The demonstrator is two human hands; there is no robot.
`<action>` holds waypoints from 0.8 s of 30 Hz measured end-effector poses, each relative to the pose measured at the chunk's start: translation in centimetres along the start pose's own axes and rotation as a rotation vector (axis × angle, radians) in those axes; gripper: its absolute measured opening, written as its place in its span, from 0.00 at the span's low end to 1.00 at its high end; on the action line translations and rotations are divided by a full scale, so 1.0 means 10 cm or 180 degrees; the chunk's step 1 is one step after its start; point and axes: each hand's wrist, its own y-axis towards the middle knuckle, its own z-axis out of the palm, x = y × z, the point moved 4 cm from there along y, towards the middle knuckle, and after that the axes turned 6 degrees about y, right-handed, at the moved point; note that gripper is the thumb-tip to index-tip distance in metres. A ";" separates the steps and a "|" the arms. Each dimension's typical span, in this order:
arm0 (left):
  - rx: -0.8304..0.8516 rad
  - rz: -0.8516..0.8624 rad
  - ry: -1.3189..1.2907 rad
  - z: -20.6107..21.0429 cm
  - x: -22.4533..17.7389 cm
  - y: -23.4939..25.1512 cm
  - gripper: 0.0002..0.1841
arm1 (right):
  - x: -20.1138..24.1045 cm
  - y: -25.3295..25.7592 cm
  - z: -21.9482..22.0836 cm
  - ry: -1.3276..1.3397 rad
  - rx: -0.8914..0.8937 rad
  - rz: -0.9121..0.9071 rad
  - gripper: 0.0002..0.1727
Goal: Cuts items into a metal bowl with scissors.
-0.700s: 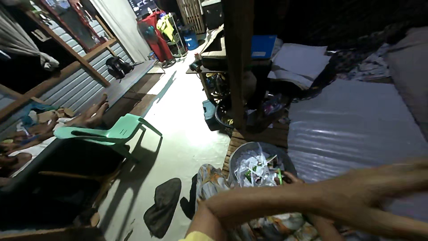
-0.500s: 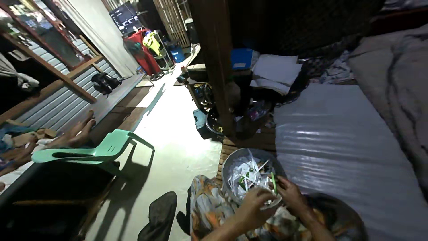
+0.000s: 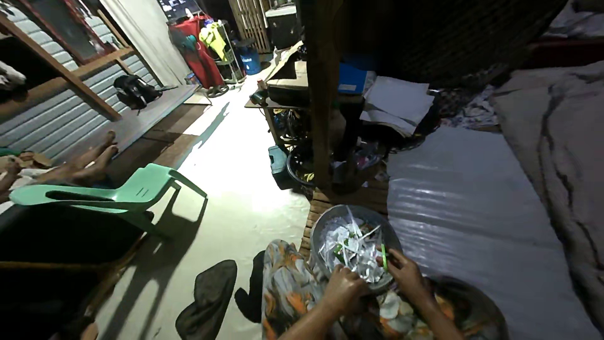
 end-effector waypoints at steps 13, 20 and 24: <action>-0.2217 -0.0790 -0.1699 -0.55 0.18 0.32 0.19 | -0.02 0.00 0.10 -0.0390 0.0451 -0.0088 0.20; -0.1756 -0.0624 -0.2577 -0.38 0.20 0.33 0.19 | -0.03 -0.04 0.14 -0.0468 0.0803 -0.0141 0.22; -0.1759 -0.0815 -0.2563 -0.39 0.23 0.25 0.15 | -0.06 -0.03 0.16 -0.0532 0.0812 -0.0140 0.21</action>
